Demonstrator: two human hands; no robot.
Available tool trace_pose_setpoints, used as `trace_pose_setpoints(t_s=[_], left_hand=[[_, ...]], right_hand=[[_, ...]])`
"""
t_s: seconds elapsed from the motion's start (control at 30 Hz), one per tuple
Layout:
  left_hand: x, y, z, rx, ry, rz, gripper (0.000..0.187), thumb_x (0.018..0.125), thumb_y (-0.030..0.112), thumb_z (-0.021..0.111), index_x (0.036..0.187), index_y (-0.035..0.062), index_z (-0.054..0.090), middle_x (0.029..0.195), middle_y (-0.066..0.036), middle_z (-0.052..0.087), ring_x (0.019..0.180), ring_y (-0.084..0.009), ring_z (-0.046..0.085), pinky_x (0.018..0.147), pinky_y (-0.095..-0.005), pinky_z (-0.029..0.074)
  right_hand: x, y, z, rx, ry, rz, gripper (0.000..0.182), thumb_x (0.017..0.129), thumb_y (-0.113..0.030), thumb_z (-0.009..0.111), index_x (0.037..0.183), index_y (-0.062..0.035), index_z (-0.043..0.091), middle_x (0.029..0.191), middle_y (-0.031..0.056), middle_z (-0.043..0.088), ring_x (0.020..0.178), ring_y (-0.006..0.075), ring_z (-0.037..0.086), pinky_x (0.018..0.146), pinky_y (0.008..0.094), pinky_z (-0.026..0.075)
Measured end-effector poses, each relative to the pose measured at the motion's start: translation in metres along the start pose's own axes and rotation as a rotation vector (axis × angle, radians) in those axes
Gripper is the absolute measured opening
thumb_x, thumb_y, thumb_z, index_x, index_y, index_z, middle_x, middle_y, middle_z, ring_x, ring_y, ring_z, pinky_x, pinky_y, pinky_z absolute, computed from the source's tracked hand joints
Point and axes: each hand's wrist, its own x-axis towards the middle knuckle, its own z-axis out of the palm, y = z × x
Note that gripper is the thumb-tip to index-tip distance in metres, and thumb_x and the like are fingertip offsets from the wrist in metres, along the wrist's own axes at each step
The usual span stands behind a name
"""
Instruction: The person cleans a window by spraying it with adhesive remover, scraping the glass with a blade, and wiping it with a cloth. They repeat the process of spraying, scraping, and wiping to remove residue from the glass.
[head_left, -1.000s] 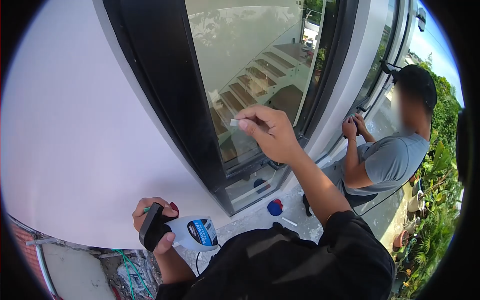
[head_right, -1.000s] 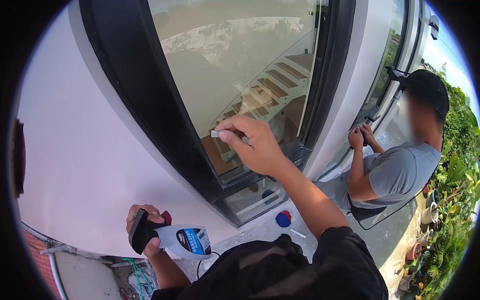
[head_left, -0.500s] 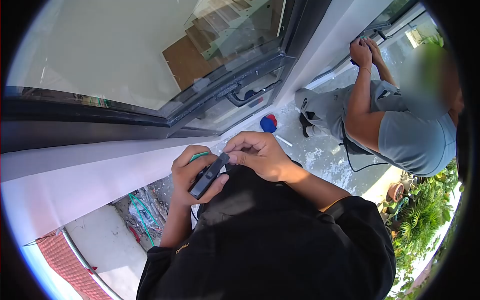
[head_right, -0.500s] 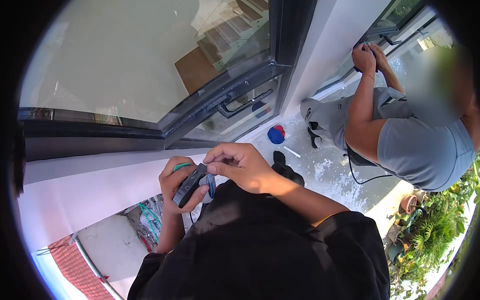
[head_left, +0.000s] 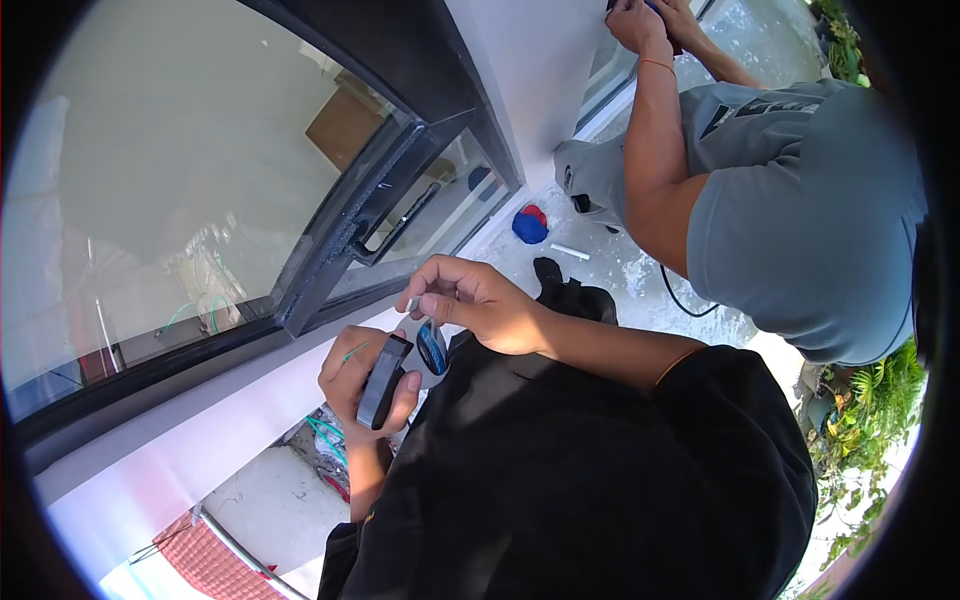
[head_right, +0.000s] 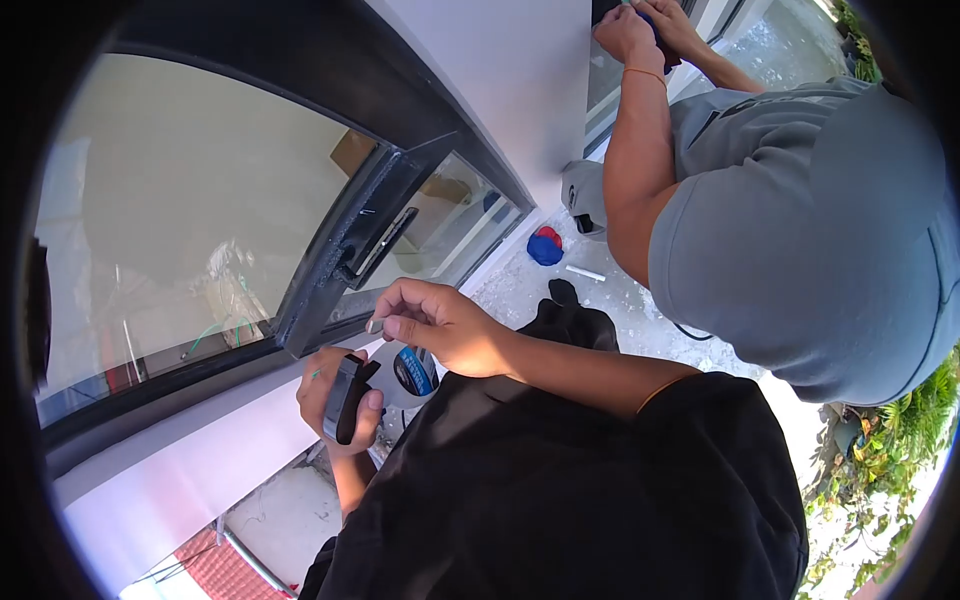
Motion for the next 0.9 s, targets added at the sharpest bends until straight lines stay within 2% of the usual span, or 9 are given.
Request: trace_pose_setpoints(t_s=[0.07, 0.2, 0.3, 0.43, 0.53, 0.67, 0.7, 0.8, 0.9], left_hand=[[0.004, 0.004, 0.017, -0.007, -0.064, 0.094, 0.035, 0.064, 0.014, 0.078, 0.093, -0.0019, 0.069, 0.083, -0.012, 0.067, 0.069, -0.0254, 0.062, 0.063, -0.0334, 0.050], [0.009, 0.026, 0.037, -0.027, -0.032, 0.000, 0.046, 0.060, 0.013, 0.085, 0.100, 0.0010, 0.067, 0.081, -0.011, 0.065, 0.071, -0.0238, 0.063, 0.065, -0.0316, 0.050], [0.000, 0.027, 0.042, -0.025, 0.072, -0.095, 0.052, 0.062, 0.015, 0.088, 0.105, 0.0013, 0.063, 0.085, -0.011, 0.064, 0.077, -0.0217, 0.065, 0.072, -0.0316, 0.051], [-0.003, 0.020, 0.052, -0.123, 0.228, -0.153, 0.058, 0.063, 0.022, 0.094, 0.102, 0.0004, 0.056, 0.094, -0.010, 0.058, 0.083, -0.0179, 0.063, 0.082, -0.0348, 0.052], [-0.001, 0.011, 0.077, -0.276, 0.452, -0.111, 0.059, 0.064, 0.024, 0.094, 0.101, 0.0013, 0.054, 0.091, -0.010, 0.056, 0.080, -0.0175, 0.060, 0.080, -0.0332, 0.051], [0.001, 0.011, 0.091, -0.298, 0.467, -0.106, 0.066, 0.066, 0.031, 0.091, 0.106, 0.0023, 0.046, 0.096, -0.010, 0.048, 0.085, -0.0181, 0.051, 0.076, -0.0309, 0.044], [-0.001, 0.012, 0.090, -0.278, 0.434, -0.147, 0.076, 0.066, 0.050, 0.086, 0.109, 0.0028, 0.045, 0.101, -0.011, 0.045, 0.091, -0.0180, 0.047, 0.084, -0.0325, 0.041], [-0.005, 0.009, 0.085, -0.702, 0.398, -0.066, 0.077, 0.073, 0.056, 0.076, 0.116, 0.0009, 0.044, 0.108, -0.012, 0.043, 0.091, -0.0186, 0.047, 0.083, -0.0322, 0.041], [-0.008, 0.012, 0.088, -1.248, 0.581, -0.221, 0.060, 0.084, 0.040, 0.071, 0.119, -0.0022, 0.045, 0.110, -0.011, 0.046, 0.094, -0.0171, 0.049, 0.080, -0.0297, 0.042]], right_hand=[[-0.002, -0.003, -0.008, -0.056, 0.017, 0.024, 0.019, 0.098, -0.018, 0.063, 0.110, -0.0036, 0.061, 0.102, 0.0021, 0.063, 0.094, 0.0081, 0.056, 0.087, 0.0259, 0.047], [-0.004, -0.016, -0.010, 0.072, 0.065, 0.050, 0.019, 0.097, -0.016, 0.064, 0.111, -0.0030, 0.060, 0.099, 0.0018, 0.061, 0.093, 0.0088, 0.057, 0.087, 0.0266, 0.048], [-0.008, -0.019, -0.004, 0.191, -0.004, -0.028, 0.019, 0.100, -0.015, 0.059, 0.114, -0.0032, 0.054, 0.102, 0.0046, 0.062, 0.096, 0.0107, 0.058, 0.088, 0.0283, 0.048], [-0.007, -0.008, 0.013, 0.014, -0.007, -0.090, 0.018, 0.106, -0.022, 0.046, 0.115, -0.0074, 0.041, 0.113, 0.0116, 0.060, 0.103, 0.0152, 0.058, 0.090, 0.0325, 0.049], [-0.008, -0.010, 0.023, 0.081, 0.093, -0.187, 0.022, 0.107, -0.027, 0.042, 0.116, -0.0081, 0.039, 0.112, 0.0127, 0.059, 0.099, 0.0157, 0.058, 0.087, 0.0329, 0.049], [-0.001, -0.009, 0.022, 0.030, 0.218, -0.281, 0.010, 0.107, -0.017, 0.038, 0.112, -0.0089, 0.040, 0.089, 0.0054, 0.052, 0.078, 0.0083, 0.049, 0.070, 0.0241, 0.044], [0.003, -0.006, 0.023, 0.058, 0.209, -0.306, 0.010, 0.107, -0.018, 0.038, 0.112, -0.0097, 0.040, 0.078, 0.0021, 0.047, 0.068, 0.0064, 0.043, 0.060, 0.0221, 0.038], [0.001, -0.009, 0.018, 0.075, 0.107, -0.298, 0.011, 0.107, -0.019, 0.040, 0.113, -0.0101, 0.039, 0.066, -0.0014, 0.041, 0.059, 0.0055, 0.038, 0.055, 0.0227, 0.034], [0.000, -0.006, 0.022, 0.059, 0.151, -0.253, 0.014, 0.107, -0.021, 0.040, 0.114, -0.0086, 0.040, 0.064, -0.0021, 0.041, 0.059, 0.0049, 0.038, 0.055, 0.0233, 0.033]])
